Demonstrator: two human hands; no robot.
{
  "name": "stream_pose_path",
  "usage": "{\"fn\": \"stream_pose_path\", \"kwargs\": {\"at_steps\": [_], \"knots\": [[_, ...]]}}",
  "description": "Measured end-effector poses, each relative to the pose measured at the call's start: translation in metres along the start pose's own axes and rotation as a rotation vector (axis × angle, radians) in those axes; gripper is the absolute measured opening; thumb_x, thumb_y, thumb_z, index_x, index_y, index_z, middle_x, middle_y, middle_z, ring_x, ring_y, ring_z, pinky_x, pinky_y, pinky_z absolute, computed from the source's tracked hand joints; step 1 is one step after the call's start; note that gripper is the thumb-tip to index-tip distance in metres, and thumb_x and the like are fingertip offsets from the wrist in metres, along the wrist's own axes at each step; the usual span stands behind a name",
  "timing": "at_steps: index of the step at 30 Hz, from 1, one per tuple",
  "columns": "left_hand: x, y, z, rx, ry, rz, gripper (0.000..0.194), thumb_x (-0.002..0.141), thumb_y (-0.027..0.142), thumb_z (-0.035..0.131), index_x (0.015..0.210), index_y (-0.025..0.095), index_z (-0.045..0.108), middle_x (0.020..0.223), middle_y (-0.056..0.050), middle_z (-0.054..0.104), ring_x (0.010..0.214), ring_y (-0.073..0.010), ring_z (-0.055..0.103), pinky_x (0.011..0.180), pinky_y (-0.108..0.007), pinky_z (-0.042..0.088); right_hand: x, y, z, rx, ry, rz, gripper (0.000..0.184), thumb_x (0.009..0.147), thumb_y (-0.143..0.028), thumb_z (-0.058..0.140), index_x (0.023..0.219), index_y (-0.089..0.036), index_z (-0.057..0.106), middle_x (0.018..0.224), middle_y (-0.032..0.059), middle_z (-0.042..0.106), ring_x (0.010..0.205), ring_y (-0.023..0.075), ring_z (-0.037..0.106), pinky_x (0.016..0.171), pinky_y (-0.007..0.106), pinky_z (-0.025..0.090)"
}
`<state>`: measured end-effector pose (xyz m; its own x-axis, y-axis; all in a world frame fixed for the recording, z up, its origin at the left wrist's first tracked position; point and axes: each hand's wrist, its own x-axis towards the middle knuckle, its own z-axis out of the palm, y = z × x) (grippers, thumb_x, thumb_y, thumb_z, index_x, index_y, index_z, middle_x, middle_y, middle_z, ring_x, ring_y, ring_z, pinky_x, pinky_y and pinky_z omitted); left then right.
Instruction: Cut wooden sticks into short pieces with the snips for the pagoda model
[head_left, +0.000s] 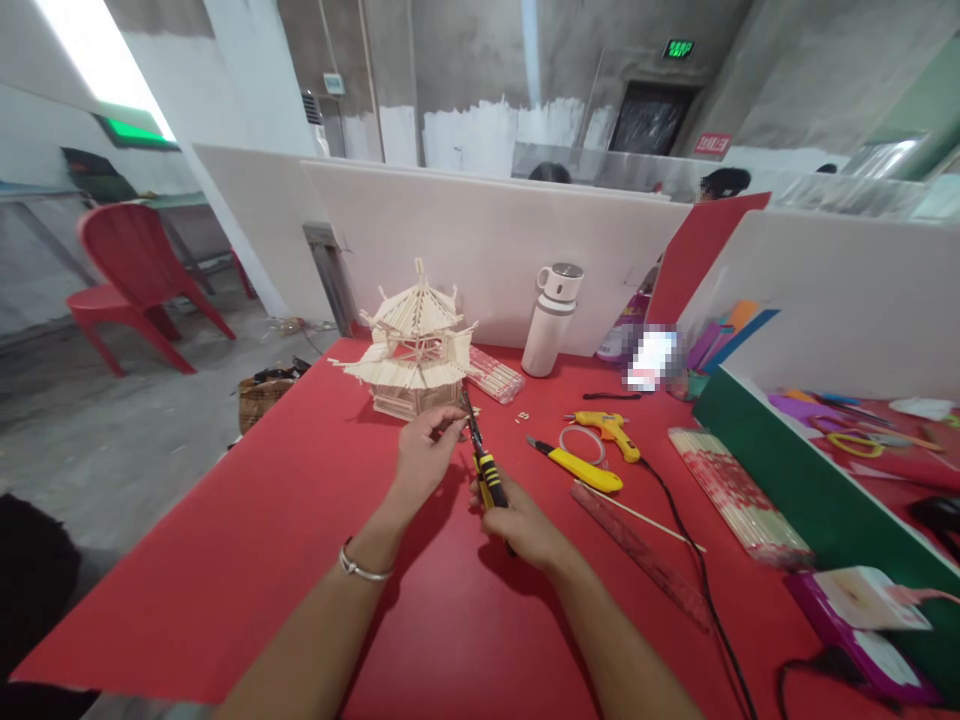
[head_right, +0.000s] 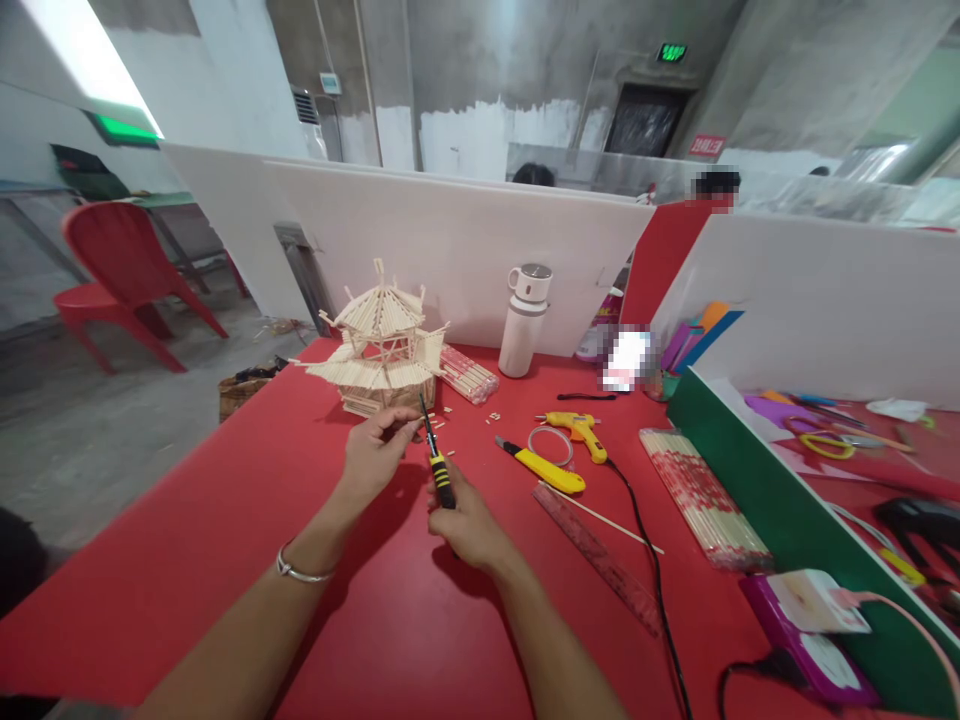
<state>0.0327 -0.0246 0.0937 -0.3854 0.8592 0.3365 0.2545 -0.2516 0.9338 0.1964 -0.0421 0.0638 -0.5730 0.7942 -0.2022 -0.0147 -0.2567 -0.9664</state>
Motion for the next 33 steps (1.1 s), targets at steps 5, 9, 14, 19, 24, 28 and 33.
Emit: {"fn": "stream_pose_path", "kwargs": {"at_steps": [5, 9, 14, 19, 24, 28, 33], "knots": [[0.0, -0.001, -0.001, 0.002, 0.014, 0.022, 0.012, 0.074, 0.027, 0.066, 0.079, 0.018, 0.073, 0.077, -0.003, 0.073, 0.059, -0.0125, 0.065, 0.057, -0.022, 0.053, 0.001, 0.002, 0.001, -0.027, 0.007, -0.014, 0.052, 0.05, -0.019, 0.053, 0.102, -0.023, 0.051, 0.092, 0.0009, 0.052, 0.082, 0.0184, 0.053, 0.066, 0.028, 0.04], [-0.001, 0.001, -0.001, -0.041, 0.003, -0.061, 0.016, 0.073, 0.03, 0.069, 0.082, 0.017, 0.072, 0.073, -0.002, 0.073, 0.058, -0.0125, 0.065, 0.055, -0.022, 0.051, 0.001, 0.004, 0.002, -0.056, 0.021, -0.06, 0.05, 0.052, -0.019, 0.052, 0.101, -0.023, 0.051, 0.089, -0.0001, 0.05, 0.078, 0.0169, 0.05, 0.065, 0.028, 0.039], [0.0, 0.004, -0.002, -0.177, -0.056, -0.205, 0.028, 0.068, 0.039, 0.076, 0.08, 0.015, 0.07, 0.067, -0.002, 0.069, 0.056, -0.0141, 0.064, 0.045, -0.021, 0.045, 0.001, 0.004, 0.003, -0.071, 0.036, -0.096, 0.045, 0.052, -0.019, 0.053, 0.097, -0.023, 0.051, 0.086, -0.0002, 0.051, 0.076, 0.0173, 0.05, 0.066, 0.03, 0.039], [-0.001, 0.005, -0.003, -0.198, -0.064, -0.227, 0.03, 0.067, 0.041, 0.078, 0.078, 0.014, 0.07, 0.06, -0.002, 0.066, 0.054, -0.0131, 0.062, 0.045, -0.02, 0.044, 0.002, 0.006, 0.003, -0.078, 0.031, -0.108, 0.044, 0.052, -0.018, 0.052, 0.096, -0.023, 0.051, 0.085, -0.0003, 0.051, 0.074, 0.0169, 0.049, 0.066, 0.03, 0.039], [-0.001, 0.004, -0.002, -0.173, -0.059, -0.26, 0.033, 0.07, 0.047, 0.076, 0.074, 0.015, 0.067, 0.061, -0.002, 0.064, 0.052, -0.0126, 0.06, 0.041, -0.019, 0.036, 0.003, 0.01, 0.002, -0.112, 0.022, -0.139, 0.04, 0.054, -0.016, 0.052, 0.094, -0.023, 0.05, 0.08, -0.0016, 0.05, 0.071, 0.0159, 0.046, 0.063, 0.028, 0.037], [-0.001, 0.002, -0.001, -0.176, -0.085, -0.33, 0.046, 0.077, 0.058, 0.066, 0.063, 0.016, 0.06, 0.05, 0.001, 0.054, 0.042, -0.0089, 0.05, 0.04, -0.02, 0.032, 0.002, 0.01, 0.006, -0.194, 0.052, -0.21, 0.041, 0.058, -0.014, 0.049, 0.098, -0.022, 0.052, 0.076, -0.0038, 0.048, 0.069, 0.0148, 0.042, 0.064, 0.027, 0.036], [-0.002, 0.002, -0.001, -0.246, -0.096, -0.445, 0.055, 0.079, 0.067, 0.06, 0.059, 0.017, 0.055, 0.044, 0.005, 0.043, 0.038, -0.007, 0.041, 0.04, -0.019, 0.026, 0.0, 0.008, 0.012, -0.281, 0.107, -0.251, 0.048, 0.058, -0.011, 0.048, 0.105, -0.02, 0.055, 0.076, -0.0046, 0.048, 0.07, 0.0151, 0.042, 0.069, 0.028, 0.037]]}}
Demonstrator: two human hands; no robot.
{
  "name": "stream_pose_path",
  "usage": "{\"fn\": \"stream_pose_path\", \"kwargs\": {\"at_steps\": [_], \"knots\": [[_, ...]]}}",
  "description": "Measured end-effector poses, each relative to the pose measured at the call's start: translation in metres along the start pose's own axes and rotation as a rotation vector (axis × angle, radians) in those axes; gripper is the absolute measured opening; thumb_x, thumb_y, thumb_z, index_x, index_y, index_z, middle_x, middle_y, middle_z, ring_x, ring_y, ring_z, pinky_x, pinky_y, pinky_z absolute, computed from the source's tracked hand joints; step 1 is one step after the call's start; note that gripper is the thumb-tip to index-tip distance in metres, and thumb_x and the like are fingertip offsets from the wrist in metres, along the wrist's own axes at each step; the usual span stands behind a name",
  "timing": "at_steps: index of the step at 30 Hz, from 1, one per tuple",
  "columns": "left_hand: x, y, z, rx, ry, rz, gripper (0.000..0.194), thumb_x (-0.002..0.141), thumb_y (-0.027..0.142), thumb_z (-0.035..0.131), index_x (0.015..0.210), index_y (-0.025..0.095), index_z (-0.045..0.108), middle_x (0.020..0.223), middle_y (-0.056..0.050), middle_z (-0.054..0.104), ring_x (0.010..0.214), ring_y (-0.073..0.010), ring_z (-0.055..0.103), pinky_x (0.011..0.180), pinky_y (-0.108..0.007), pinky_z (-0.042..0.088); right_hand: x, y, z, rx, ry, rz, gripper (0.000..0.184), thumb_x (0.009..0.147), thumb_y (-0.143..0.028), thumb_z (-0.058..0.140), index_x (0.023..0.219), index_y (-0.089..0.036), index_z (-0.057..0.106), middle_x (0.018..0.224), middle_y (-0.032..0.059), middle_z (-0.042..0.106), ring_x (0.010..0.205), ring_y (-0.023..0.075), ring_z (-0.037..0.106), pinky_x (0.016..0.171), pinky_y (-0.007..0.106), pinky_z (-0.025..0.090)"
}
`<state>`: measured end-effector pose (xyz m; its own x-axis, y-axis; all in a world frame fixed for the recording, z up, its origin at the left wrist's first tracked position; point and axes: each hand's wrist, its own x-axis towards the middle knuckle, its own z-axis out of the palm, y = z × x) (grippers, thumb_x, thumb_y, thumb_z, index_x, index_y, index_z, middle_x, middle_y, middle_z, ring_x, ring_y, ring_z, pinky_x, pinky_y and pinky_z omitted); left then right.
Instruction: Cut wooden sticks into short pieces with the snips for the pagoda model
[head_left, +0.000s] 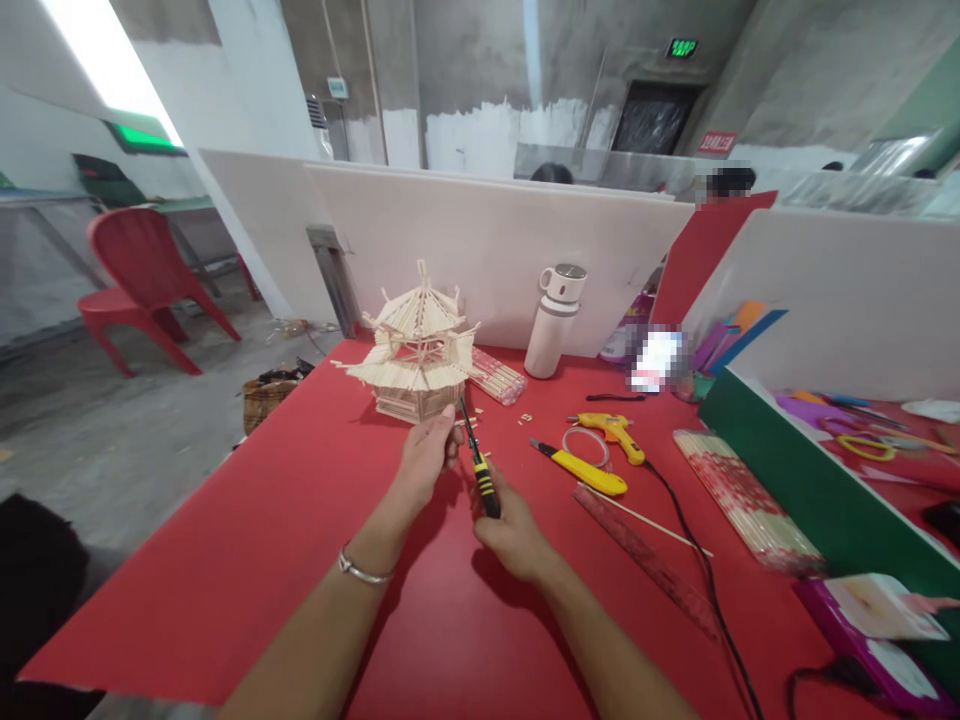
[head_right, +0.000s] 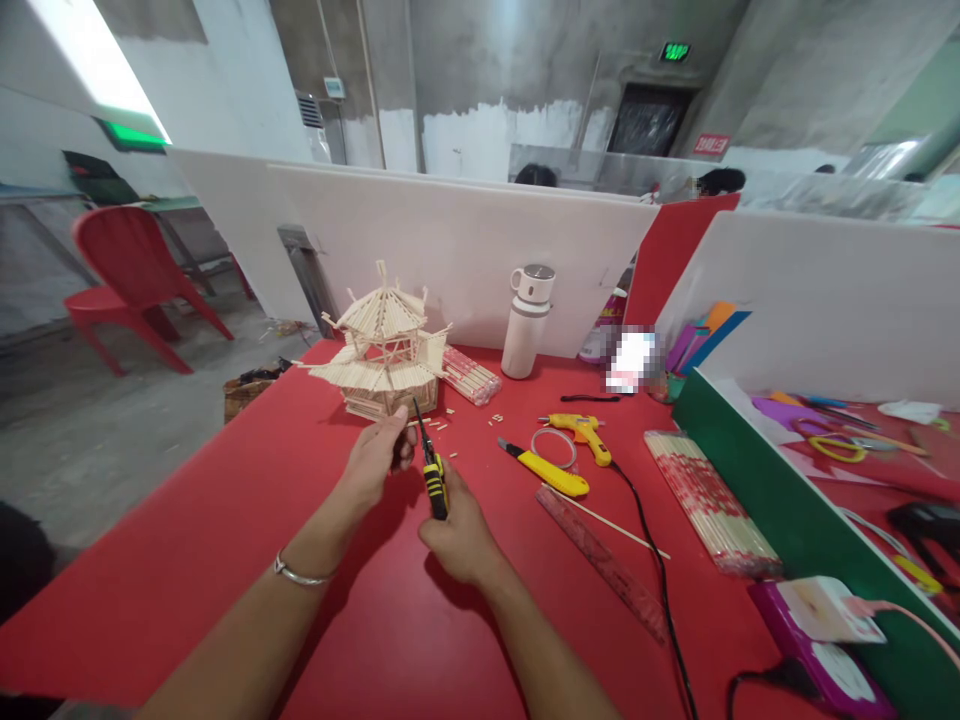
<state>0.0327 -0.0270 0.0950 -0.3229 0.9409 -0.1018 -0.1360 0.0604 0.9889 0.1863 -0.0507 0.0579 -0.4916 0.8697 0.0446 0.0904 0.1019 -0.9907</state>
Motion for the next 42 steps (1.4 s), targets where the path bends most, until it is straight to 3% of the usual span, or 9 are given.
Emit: {"fn": "stream_pose_path", "kwargs": {"at_steps": [9, 14, 19, 24, 29, 36, 42], "knots": [[-0.001, 0.001, 0.003, -0.083, -0.037, -0.135, 0.057, 0.078, 0.069, 0.058, 0.056, 0.017, 0.054, 0.041, 0.006, 0.036, 0.036, -0.0064, 0.033, 0.038, -0.02, 0.019, 0.0, 0.006, 0.005, -0.001, 0.016, 0.047, 0.043, 0.067, -0.017, 0.06, 0.11, -0.023, 0.055, 0.077, -0.0041, 0.051, 0.071, 0.0167, 0.044, 0.069, 0.029, 0.038], [-0.002, 0.002, 0.004, -0.128, -0.017, -0.109, 0.054, 0.076, 0.065, 0.063, 0.054, 0.018, 0.05, 0.04, 0.007, 0.033, 0.034, -0.0056, 0.03, 0.038, -0.02, 0.019, -0.002, 0.008, 0.006, 0.012, 0.028, 0.028, 0.047, 0.06, -0.013, 0.051, 0.106, -0.023, 0.055, 0.081, -0.0035, 0.049, 0.072, 0.0155, 0.042, 0.069, 0.028, 0.037], [-0.004, 0.002, 0.004, -0.197, -0.024, -0.181, 0.054, 0.075, 0.066, 0.065, 0.054, 0.017, 0.051, 0.038, 0.007, 0.034, 0.032, -0.005, 0.03, 0.036, -0.02, 0.016, -0.003, 0.008, 0.007, 0.008, 0.031, 0.033, 0.057, 0.057, -0.012, 0.049, 0.113, -0.021, 0.054, 0.082, -0.0026, 0.05, 0.073, 0.0162, 0.044, 0.067, 0.028, 0.038], [-0.006, 0.007, 0.004, -0.228, -0.048, -0.201, 0.055, 0.072, 0.064, 0.07, 0.053, 0.017, 0.048, 0.037, 0.008, 0.032, 0.03, -0.0033, 0.027, 0.035, -0.018, 0.012, -0.003, 0.012, 0.01, -0.068, 0.093, -0.026, 0.066, 0.059, -0.007, 0.05, 0.124, -0.021, 0.052, 0.101, 0.0027, 0.059, 0.09, 0.0208, 0.053, 0.082, 0.034, 0.044], [-0.007, 0.011, 0.002, -0.235, -0.022, -0.225, 0.052, 0.068, 0.059, 0.076, 0.056, 0.017, 0.049, 0.038, 0.009, 0.035, 0.03, -0.0028, 0.028, 0.035, -0.017, 0.012, -0.003, 0.016, 0.01, -0.149, 0.149, -0.046, 0.072, 0.06, -0.006, 0.052, 0.13, -0.023, 0.049, 0.113, 0.0061, 0.058, 0.103, 0.0244, 0.055, 0.092, 0.038, 0.045], [-0.007, 0.007, -0.001, -0.33, -0.078, -0.174, 0.048, 0.061, 0.05, 0.084, 0.058, 0.016, 0.051, 0.041, 0.008, 0.039, 0.033, -0.0016, 0.03, 0.035, -0.015, 0.015, -0.001, 0.022, 0.004, -0.329, 0.202, -0.166, 0.076, 0.064, -0.006, 0.055, 0.137, -0.024, 0.044, 0.12, 0.0088, 0.056, 0.114, 0.0271, 0.052, 0.102, 0.044, 0.041], [-0.007, 0.007, 0.003, -0.361, -0.083, -0.102, 0.052, 0.053, 0.053, 0.088, 0.06, 0.016, 0.052, 0.043, 0.008, 0.042, 0.036, -0.002, 0.034, 0.036, -0.015, 0.02, -0.003, 0.024, 0.006, -0.342, 0.198, -0.135, 0.076, 0.066, -0.007, 0.056, 0.139, -0.022, 0.042, 0.122, 0.0101, 0.055, 0.115, 0.0277, 0.053, 0.102, 0.046, 0.042]]}}
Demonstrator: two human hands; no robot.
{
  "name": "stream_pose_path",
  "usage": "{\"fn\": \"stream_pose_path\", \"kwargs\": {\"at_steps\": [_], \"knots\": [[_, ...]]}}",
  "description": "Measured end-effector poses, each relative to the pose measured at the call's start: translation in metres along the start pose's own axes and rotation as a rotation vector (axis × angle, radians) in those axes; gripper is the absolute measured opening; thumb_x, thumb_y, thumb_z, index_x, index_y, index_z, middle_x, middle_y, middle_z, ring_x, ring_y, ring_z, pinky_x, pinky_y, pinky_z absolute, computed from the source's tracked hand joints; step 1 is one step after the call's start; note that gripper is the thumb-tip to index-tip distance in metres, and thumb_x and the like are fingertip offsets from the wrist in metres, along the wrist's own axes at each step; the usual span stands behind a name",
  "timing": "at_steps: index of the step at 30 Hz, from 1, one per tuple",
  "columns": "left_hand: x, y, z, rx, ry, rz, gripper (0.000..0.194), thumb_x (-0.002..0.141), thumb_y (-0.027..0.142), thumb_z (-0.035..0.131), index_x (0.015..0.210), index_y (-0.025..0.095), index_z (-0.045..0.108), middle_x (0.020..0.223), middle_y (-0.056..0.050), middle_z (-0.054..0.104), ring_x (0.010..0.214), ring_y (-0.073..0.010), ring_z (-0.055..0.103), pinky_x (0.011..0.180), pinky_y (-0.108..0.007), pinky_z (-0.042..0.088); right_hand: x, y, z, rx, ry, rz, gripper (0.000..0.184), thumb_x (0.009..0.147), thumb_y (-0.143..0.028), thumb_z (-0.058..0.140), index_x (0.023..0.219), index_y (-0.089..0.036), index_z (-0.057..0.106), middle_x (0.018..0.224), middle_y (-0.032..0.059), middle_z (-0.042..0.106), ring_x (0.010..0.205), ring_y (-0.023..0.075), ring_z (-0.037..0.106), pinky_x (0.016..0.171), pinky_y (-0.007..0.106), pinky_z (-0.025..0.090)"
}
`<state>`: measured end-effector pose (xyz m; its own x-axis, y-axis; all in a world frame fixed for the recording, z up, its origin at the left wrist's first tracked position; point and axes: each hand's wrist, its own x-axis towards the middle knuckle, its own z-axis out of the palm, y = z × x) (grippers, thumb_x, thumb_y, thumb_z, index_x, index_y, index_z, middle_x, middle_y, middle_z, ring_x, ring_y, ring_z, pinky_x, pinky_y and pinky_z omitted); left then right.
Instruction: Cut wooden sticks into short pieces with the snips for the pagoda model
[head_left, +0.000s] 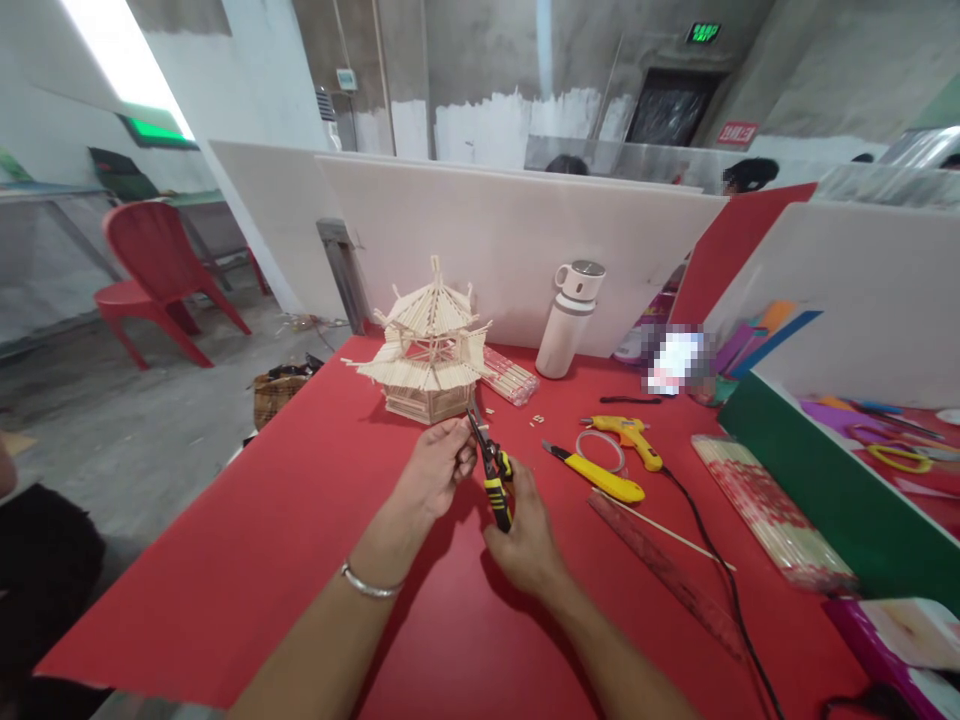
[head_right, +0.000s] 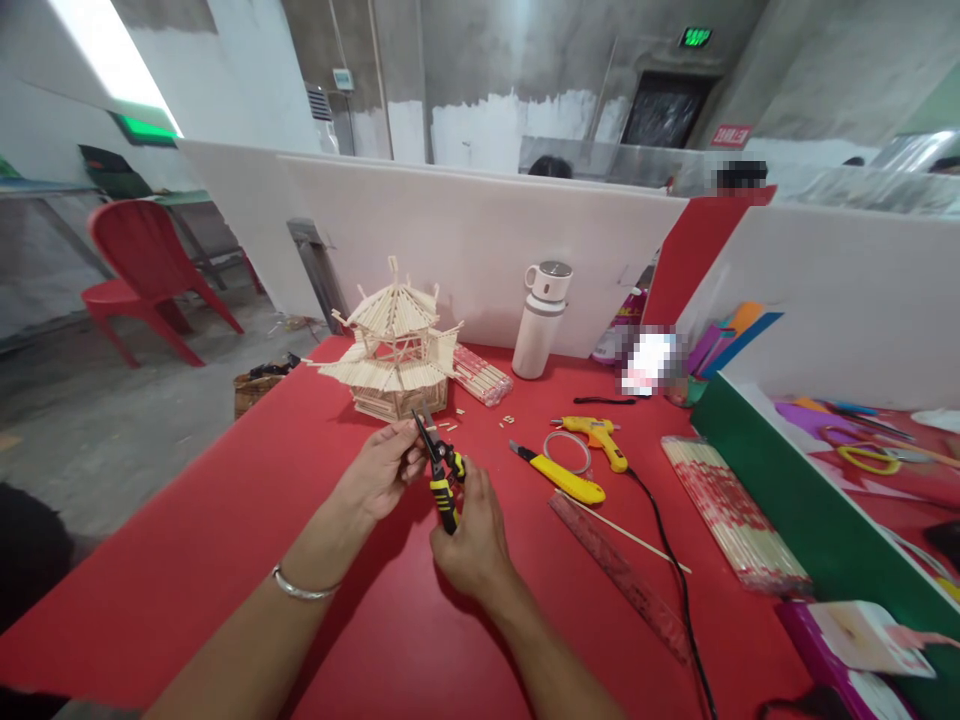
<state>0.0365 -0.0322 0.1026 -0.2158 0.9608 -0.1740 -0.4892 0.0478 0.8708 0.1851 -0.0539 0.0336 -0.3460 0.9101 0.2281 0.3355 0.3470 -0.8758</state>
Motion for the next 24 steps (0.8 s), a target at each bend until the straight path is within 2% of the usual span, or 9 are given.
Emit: {"fn": "stream_pose_path", "kwargs": {"at_steps": [8, 15, 20, 24], "knots": [[-0.001, -0.002, 0.001, 0.028, 0.026, 0.067, 0.055, 0.053, 0.057, 0.088, 0.06, 0.015, 0.053, 0.045, 0.007, 0.045, 0.041, -0.003, 0.038, 0.04, -0.016, 0.028, 0.0, -0.01, -0.001, 0.044, -0.013, 0.045, 0.075, 0.064, -0.007, 0.055, 0.137, -0.021, 0.044, 0.119, 0.0091, 0.057, 0.109, 0.0261, 0.055, 0.096, 0.04, 0.045], [-0.001, -0.005, 0.005, 0.029, 0.073, 0.146, 0.055, 0.051, 0.057, 0.089, 0.062, 0.014, 0.056, 0.048, 0.007, 0.048, 0.043, -0.0035, 0.041, 0.042, -0.016, 0.031, -0.003, -0.014, 0.001, 0.068, -0.003, 0.056, 0.074, 0.062, -0.007, 0.053, 0.134, -0.021, 0.045, 0.117, 0.0081, 0.058, 0.106, 0.0243, 0.057, 0.093, 0.039, 0.048], [-0.002, -0.004, 0.004, 0.055, 0.061, 0.069, 0.052, 0.059, 0.059, 0.084, 0.065, 0.015, 0.057, 0.048, 0.006, 0.048, 0.043, -0.0047, 0.041, 0.041, -0.016, 0.031, -0.002, -0.007, 0.003, 0.015, 0.035, 0.025, 0.077, 0.062, -0.008, 0.053, 0.137, -0.022, 0.043, 0.117, 0.0087, 0.058, 0.104, 0.0253, 0.057, 0.092, 0.04, 0.049], [-0.002, 0.001, 0.001, 0.1, 0.018, -0.005, 0.05, 0.07, 0.057, 0.075, 0.056, 0.016, 0.049, 0.041, 0.007, 0.037, 0.035, -0.0033, 0.031, 0.036, -0.016, 0.019, -0.003, -0.007, 0.002, -0.04, 0.05, 0.007, 0.076, 0.063, -0.01, 0.055, 0.137, -0.02, 0.043, 0.115, 0.0091, 0.058, 0.103, 0.0258, 0.058, 0.092, 0.042, 0.049]]}}
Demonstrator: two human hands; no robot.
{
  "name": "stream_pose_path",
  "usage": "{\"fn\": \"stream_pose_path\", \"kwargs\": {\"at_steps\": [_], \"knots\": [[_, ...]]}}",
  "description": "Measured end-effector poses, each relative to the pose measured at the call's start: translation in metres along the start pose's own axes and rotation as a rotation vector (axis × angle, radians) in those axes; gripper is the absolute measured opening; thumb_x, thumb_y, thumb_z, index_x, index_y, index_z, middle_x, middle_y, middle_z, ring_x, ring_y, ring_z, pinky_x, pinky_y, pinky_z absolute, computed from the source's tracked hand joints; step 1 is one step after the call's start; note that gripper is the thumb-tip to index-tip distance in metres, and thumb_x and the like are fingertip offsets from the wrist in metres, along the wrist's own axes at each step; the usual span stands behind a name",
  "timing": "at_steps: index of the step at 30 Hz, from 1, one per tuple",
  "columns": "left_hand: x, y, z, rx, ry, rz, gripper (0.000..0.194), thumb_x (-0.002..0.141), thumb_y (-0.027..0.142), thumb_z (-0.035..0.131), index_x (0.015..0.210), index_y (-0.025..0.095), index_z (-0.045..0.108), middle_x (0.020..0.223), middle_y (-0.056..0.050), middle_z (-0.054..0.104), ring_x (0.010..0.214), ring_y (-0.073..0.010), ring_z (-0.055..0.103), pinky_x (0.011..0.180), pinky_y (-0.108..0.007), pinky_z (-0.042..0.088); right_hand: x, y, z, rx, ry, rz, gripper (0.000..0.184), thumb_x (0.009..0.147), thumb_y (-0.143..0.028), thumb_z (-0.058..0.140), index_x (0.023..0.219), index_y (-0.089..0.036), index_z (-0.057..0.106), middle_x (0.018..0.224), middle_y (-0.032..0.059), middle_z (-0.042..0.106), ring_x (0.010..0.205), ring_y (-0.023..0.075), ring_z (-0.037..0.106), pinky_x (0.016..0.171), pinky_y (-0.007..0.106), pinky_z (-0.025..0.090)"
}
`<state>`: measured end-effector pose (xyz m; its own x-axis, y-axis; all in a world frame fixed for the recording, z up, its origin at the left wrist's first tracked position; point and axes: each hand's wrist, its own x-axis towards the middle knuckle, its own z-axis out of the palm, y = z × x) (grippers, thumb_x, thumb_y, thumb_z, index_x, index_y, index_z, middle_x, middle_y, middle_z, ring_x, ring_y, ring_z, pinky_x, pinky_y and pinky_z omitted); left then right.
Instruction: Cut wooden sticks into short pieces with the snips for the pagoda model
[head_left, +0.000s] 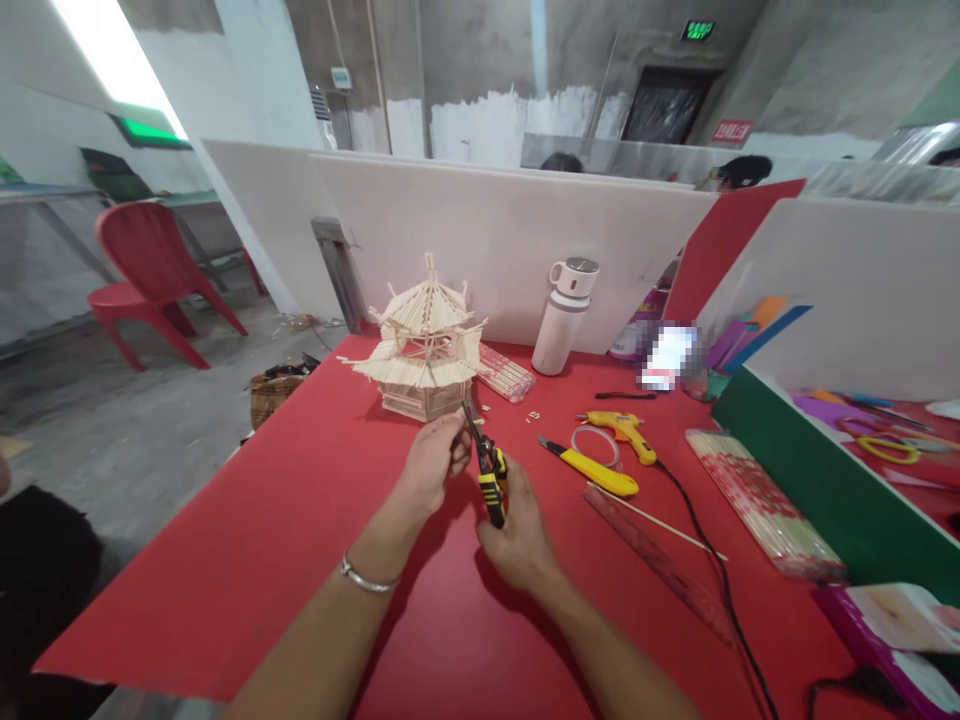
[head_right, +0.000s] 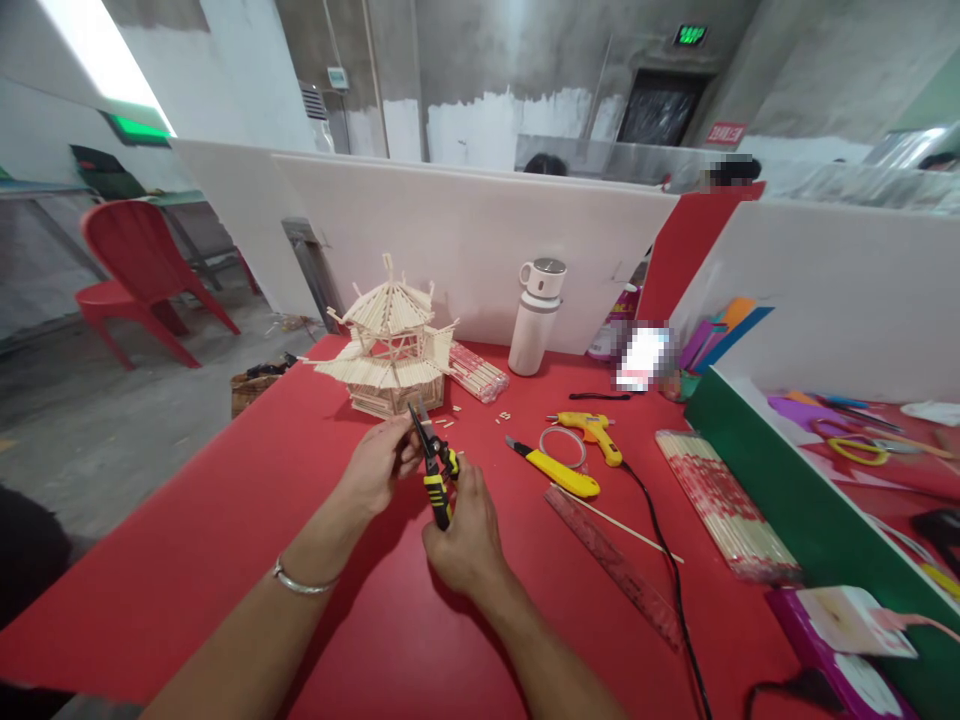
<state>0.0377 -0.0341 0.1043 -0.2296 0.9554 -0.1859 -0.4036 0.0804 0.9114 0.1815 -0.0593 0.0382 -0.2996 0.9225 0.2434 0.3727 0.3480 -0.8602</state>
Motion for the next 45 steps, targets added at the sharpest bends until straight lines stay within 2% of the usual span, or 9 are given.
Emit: {"fn": "stream_pose_path", "kwargs": {"at_steps": [3, 7, 9, 17, 24, 32, 38, 41, 45], "knots": [[0.0, 0.007, -0.001, -0.032, -0.036, -0.129, 0.051, 0.081, 0.049, 0.067, 0.05, 0.017, 0.042, 0.037, 0.009, 0.026, 0.031, -0.0022, 0.024, 0.035, -0.016, 0.013, 0.001, 0.0, -0.001, -0.038, 0.009, -0.02, 0.075, 0.064, -0.01, 0.055, 0.137, -0.02, 0.043, 0.114, 0.009, 0.058, 0.104, 0.0257, 0.058, 0.093, 0.042, 0.049], [0.002, 0.014, -0.002, -0.143, -0.027, -0.309, 0.043, 0.088, 0.033, 0.058, 0.052, 0.017, 0.042, 0.038, 0.009, 0.026, 0.029, -0.0017, 0.02, 0.033, -0.015, 0.011, 0.004, 0.006, -0.003, -0.171, 0.046, -0.045, 0.07, 0.066, -0.013, 0.057, 0.135, -0.02, 0.044, 0.115, 0.0105, 0.058, 0.108, 0.0287, 0.056, 0.095, 0.048, 0.047], [0.003, 0.013, -0.002, -0.181, -0.025, -0.321, 0.04, 0.087, 0.027, 0.058, 0.053, 0.017, 0.041, 0.038, 0.009, 0.027, 0.03, -0.0014, 0.021, 0.033, -0.014, 0.012, 0.006, 0.009, -0.004, -0.232, 0.067, -0.057, 0.071, 0.067, -0.015, 0.058, 0.136, -0.018, 0.042, 0.118, 0.0124, 0.058, 0.11, 0.0303, 0.055, 0.096, 0.05, 0.046], [0.004, -0.002, -0.003, -0.258, -0.07, -0.027, 0.042, 0.067, 0.036, 0.084, 0.061, 0.016, 0.048, 0.044, 0.009, 0.04, 0.035, -0.0016, 0.033, 0.037, -0.013, 0.025, 0.004, 0.008, -0.004, -0.197, 0.043, -0.076, 0.07, 0.068, -0.011, 0.056, 0.136, -0.019, 0.042, 0.117, 0.0117, 0.057, 0.11, 0.0289, 0.055, 0.096, 0.047, 0.047], [-0.001, -0.004, 0.008, -0.301, -0.04, 0.039, 0.05, 0.054, 0.045, 0.091, 0.063, 0.015, 0.052, 0.046, 0.009, 0.043, 0.038, -0.0016, 0.036, 0.04, -0.014, 0.03, 0.003, 0.003, -0.003, -0.076, 0.047, -0.039, 0.072, 0.065, -0.01, 0.056, 0.136, -0.021, 0.045, 0.116, 0.0092, 0.058, 0.107, 0.0265, 0.057, 0.093, 0.042, 0.048], [-0.001, -0.01, 0.011, -0.218, 0.038, 0.179, 0.05, 0.062, 0.05, 0.086, 0.062, 0.017, 0.048, 0.051, 0.008, 0.044, 0.042, -0.0031, 0.035, 0.043, -0.017, 0.028, -0.002, -0.009, -0.001, 0.115, -0.034, 0.044, 0.072, 0.064, -0.01, 0.052, 0.135, -0.021, 0.045, 0.117, 0.0081, 0.058, 0.103, 0.0233, 0.057, 0.09, 0.038, 0.048], [-0.001, -0.011, 0.003, 0.155, 0.128, 0.451, 0.037, 0.081, 0.04, 0.074, 0.061, 0.018, 0.052, 0.055, 0.005, 0.046, 0.054, -0.0084, 0.039, 0.056, -0.021, 0.035, -0.007, -0.02, 0.002, 0.358, -0.123, 0.132, 0.053, 0.057, -0.012, 0.047, 0.109, -0.02, 0.053, 0.084, -0.0013, 0.053, 0.073, 0.0159, 0.049, 0.064, 0.027, 0.044], [-0.003, -0.006, 0.0, 0.248, 0.156, 0.473, 0.033, 0.08, 0.032, 0.074, 0.059, 0.018, 0.054, 0.055, 0.004, 0.045, 0.057, -0.0097, 0.038, 0.058, -0.022, 0.034, -0.007, -0.02, 0.001, 0.438, -0.16, 0.168, 0.041, 0.054, -0.014, 0.047, 0.095, -0.021, 0.051, 0.073, -0.0045, 0.045, 0.065, 0.0134, 0.041, 0.057, 0.024, 0.037], [-0.002, -0.001, -0.001, 0.327, 0.14, 0.506, 0.033, 0.083, 0.031, 0.071, 0.06, 0.018, 0.053, 0.055, 0.004, 0.045, 0.057, -0.01, 0.038, 0.058, -0.021, 0.033, -0.005, -0.018, 0.0, 0.475, -0.18, 0.187, 0.036, 0.054, -0.016, 0.048, 0.09, -0.022, 0.049, 0.074, -0.0045, 0.044, 0.065, 0.0133, 0.039, 0.058, 0.025, 0.036]]}}
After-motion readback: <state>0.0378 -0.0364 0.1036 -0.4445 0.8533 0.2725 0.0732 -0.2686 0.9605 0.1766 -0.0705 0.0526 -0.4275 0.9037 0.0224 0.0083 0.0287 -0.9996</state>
